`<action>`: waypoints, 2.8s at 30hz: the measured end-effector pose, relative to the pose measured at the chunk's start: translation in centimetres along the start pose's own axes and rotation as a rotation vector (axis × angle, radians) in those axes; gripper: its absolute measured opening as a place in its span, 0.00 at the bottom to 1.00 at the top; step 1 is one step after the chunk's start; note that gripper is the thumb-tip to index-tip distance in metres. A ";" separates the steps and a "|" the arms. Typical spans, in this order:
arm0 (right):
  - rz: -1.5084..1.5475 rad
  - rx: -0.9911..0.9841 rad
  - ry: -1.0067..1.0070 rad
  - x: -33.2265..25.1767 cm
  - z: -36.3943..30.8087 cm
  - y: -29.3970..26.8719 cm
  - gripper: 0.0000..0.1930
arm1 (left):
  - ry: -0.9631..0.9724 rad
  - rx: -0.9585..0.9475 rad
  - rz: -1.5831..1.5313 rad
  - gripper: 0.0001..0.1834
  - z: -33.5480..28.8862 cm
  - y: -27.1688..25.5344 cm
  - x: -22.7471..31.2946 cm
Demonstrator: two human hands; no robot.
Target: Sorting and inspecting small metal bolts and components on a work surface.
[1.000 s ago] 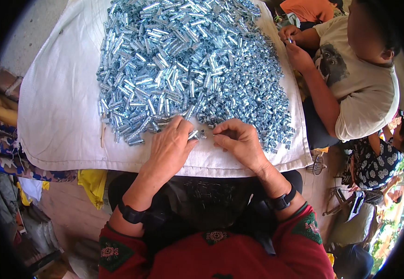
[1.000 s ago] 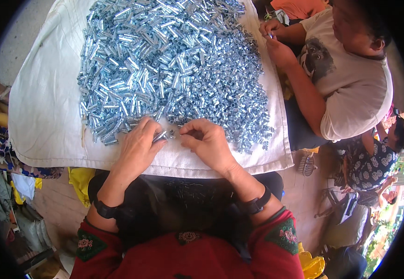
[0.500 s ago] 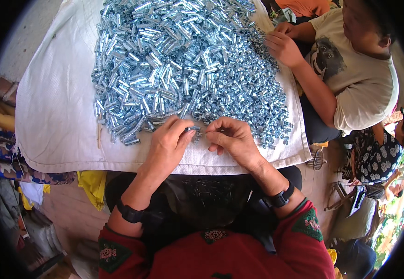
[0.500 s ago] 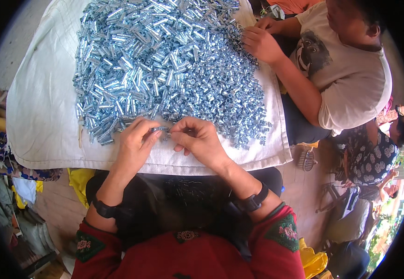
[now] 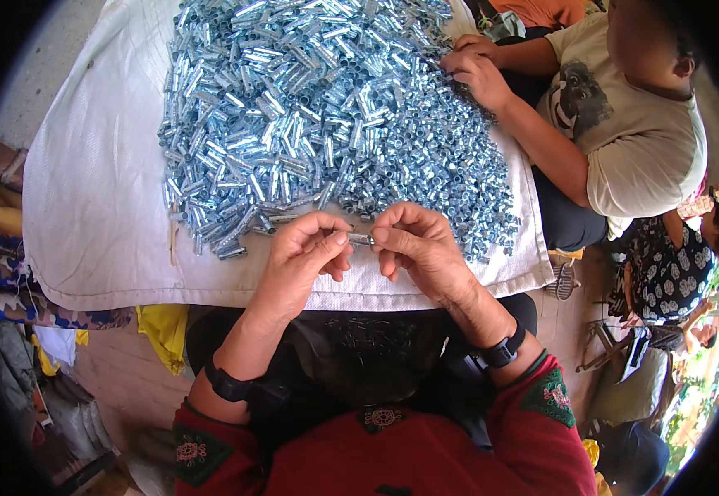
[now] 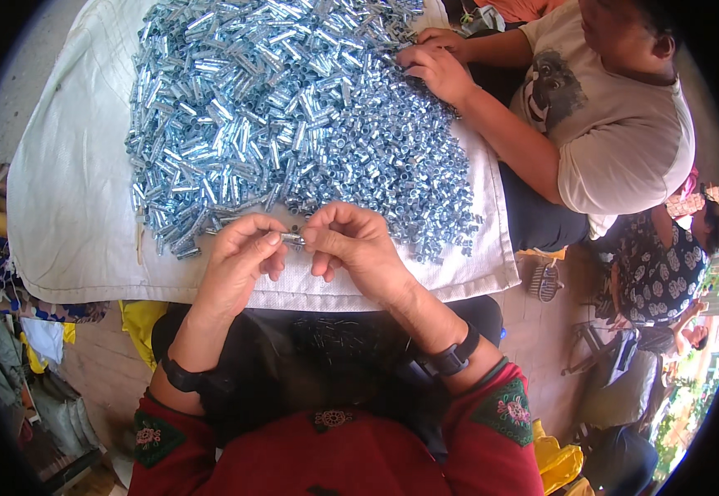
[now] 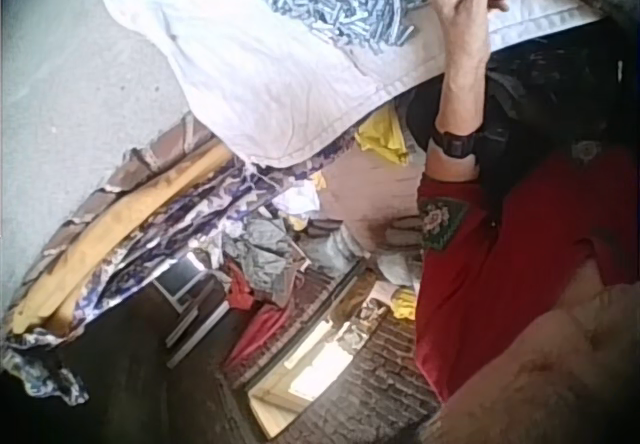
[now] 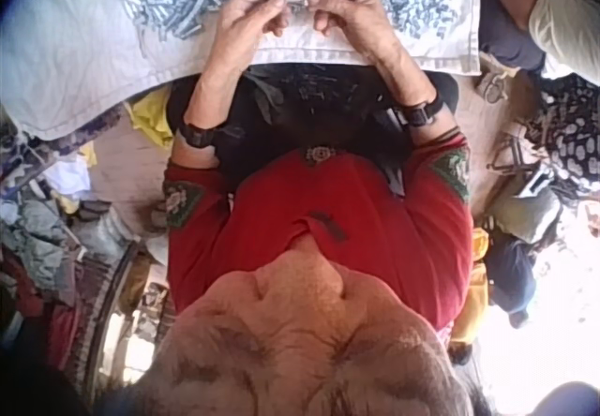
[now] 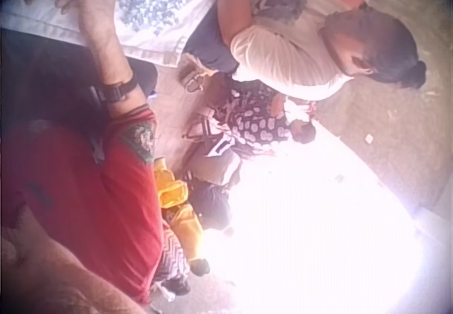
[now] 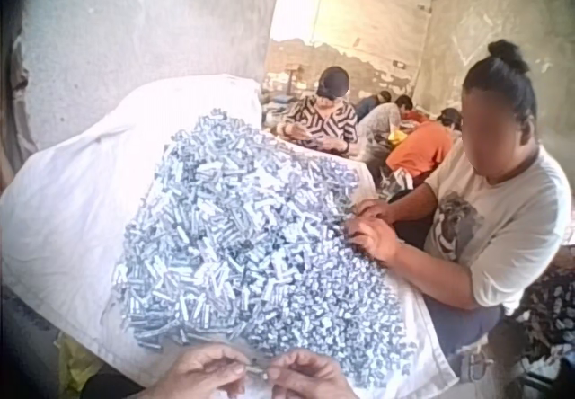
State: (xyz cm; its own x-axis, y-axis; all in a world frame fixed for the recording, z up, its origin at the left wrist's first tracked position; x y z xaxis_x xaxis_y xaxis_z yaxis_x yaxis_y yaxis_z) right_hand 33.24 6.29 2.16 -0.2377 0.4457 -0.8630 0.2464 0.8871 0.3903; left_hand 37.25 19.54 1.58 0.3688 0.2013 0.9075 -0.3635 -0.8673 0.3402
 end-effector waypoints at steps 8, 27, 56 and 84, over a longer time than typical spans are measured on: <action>0.006 0.007 0.007 0.2 0.0 -0.1 0.03 | -0.029 0.010 -0.074 0.08 -0.4 0.1 0.0; -0.097 0.013 -0.178 -0.4 -0.5 0.5 0.03 | 0.069 0.018 -0.049 0.13 -1.6 0.9 0.0; -0.509 -0.155 -0.017 0.8 -0.9 2.1 0.06 | 0.622 -0.060 0.970 0.06 -4.7 0.5 3.6; -0.566 0.029 -0.176 0.0 -0.3 0.8 0.05 | 0.794 0.282 1.563 0.08 -2.5 -3.0 6.3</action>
State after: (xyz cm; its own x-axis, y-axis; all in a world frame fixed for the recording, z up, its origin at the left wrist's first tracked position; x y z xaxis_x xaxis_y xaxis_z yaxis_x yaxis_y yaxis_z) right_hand 33.13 7.00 2.56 -0.1804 -0.1245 -0.9757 0.1527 0.9764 -0.1528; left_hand 38.57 24.57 6.90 -0.6386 -0.7337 0.2320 0.2385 -0.4754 -0.8468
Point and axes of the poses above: each hand's wrist, its own z-axis towards the middle knuckle, its own y-axis out of the palm, x = y × z, the point moved 8 cm from there along z, towards the middle knuckle, and after that the axes turned 10 degrees about x, right-handed, at the moved point
